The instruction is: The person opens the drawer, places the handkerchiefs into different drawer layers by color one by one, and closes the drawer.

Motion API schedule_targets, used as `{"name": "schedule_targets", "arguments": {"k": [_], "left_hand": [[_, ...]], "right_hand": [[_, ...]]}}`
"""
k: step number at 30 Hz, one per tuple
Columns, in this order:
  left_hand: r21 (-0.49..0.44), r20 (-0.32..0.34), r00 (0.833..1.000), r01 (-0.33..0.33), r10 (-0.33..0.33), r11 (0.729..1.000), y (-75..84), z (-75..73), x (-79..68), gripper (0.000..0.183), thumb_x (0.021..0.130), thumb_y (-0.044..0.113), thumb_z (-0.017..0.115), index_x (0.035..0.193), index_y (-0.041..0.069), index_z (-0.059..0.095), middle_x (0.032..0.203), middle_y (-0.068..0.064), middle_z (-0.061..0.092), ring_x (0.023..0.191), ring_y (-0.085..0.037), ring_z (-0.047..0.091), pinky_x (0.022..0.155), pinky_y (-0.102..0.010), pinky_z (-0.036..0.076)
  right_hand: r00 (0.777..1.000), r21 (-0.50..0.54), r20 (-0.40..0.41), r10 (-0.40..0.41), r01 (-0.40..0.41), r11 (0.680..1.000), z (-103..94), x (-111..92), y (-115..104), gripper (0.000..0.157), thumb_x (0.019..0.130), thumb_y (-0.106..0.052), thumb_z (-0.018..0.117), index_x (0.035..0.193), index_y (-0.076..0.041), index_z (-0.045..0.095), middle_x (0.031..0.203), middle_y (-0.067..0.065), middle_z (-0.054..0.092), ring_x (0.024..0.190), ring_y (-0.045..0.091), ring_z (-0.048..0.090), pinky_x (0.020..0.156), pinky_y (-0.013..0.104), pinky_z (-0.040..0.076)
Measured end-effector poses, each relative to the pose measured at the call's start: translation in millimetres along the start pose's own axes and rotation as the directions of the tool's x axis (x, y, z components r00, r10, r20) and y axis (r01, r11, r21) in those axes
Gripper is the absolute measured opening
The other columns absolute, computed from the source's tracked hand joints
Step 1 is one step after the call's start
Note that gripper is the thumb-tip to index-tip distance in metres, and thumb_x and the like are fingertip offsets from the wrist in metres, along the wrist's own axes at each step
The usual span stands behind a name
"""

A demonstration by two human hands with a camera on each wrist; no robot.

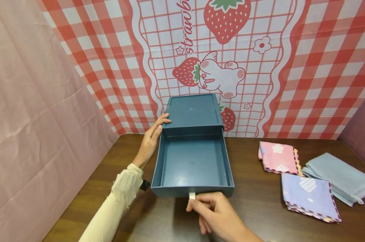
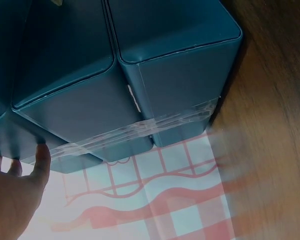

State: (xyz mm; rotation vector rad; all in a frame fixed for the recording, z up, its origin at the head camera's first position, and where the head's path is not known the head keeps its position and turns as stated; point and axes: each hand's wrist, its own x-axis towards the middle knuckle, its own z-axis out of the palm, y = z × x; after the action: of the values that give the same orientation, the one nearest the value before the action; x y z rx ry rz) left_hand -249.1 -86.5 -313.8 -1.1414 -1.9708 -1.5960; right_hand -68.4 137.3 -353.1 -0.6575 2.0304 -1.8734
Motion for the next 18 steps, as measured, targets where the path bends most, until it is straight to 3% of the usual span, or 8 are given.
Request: {"name": "schedule_targets", "arguments": {"k": [9,13,18], "left_hand": [[0.012,0.0,1.0,0.027,-0.027,1.0,-2.2,-0.4,-1.3,0.03,0.097,0.004,0.032,0.12,-0.005,0.048,0.14,-0.017,0.034,0.134,-0.027,0.022,0.107,-0.036,0.023],[-0.001,0.002,1.0,0.014,-0.014,1.0,-2.7,-0.4,-1.5,0.031,0.096,0.003,0.031,0.121,-0.005,0.048,0.14,-0.019,0.033,0.134,-0.028,0.021,0.107,-0.038,0.022],[-0.006,-0.001,1.0,0.005,-0.005,1.0,-3.1,-1.2,-0.3,0.031,0.096,0.003,0.031,0.121,-0.005,0.048,0.14,-0.019,0.033,0.134,-0.031,0.021,0.107,-0.039,0.022]], "right_hand": [[0.997,0.012,0.055,0.051,-0.051,0.999,-0.2,-4.1,3.8,0.029,0.096,-0.02,0.041,0.106,-0.001,0.061,0.049,0.026,0.045,0.041,0.018,0.051,0.047,0.035,0.048],[0.992,-0.013,0.092,0.087,-0.086,0.996,-2.7,-6.3,5.4,0.027,0.095,-0.021,0.043,0.105,-0.003,0.061,0.052,0.025,0.048,0.043,0.01,0.052,0.047,0.033,0.048],[0.991,-0.092,0.123,0.052,-0.041,0.995,-10.5,-10.2,6.6,0.021,0.094,-0.018,0.045,0.101,-0.007,0.063,0.058,0.019,0.055,0.049,0.005,0.054,0.047,0.03,0.048]]}}
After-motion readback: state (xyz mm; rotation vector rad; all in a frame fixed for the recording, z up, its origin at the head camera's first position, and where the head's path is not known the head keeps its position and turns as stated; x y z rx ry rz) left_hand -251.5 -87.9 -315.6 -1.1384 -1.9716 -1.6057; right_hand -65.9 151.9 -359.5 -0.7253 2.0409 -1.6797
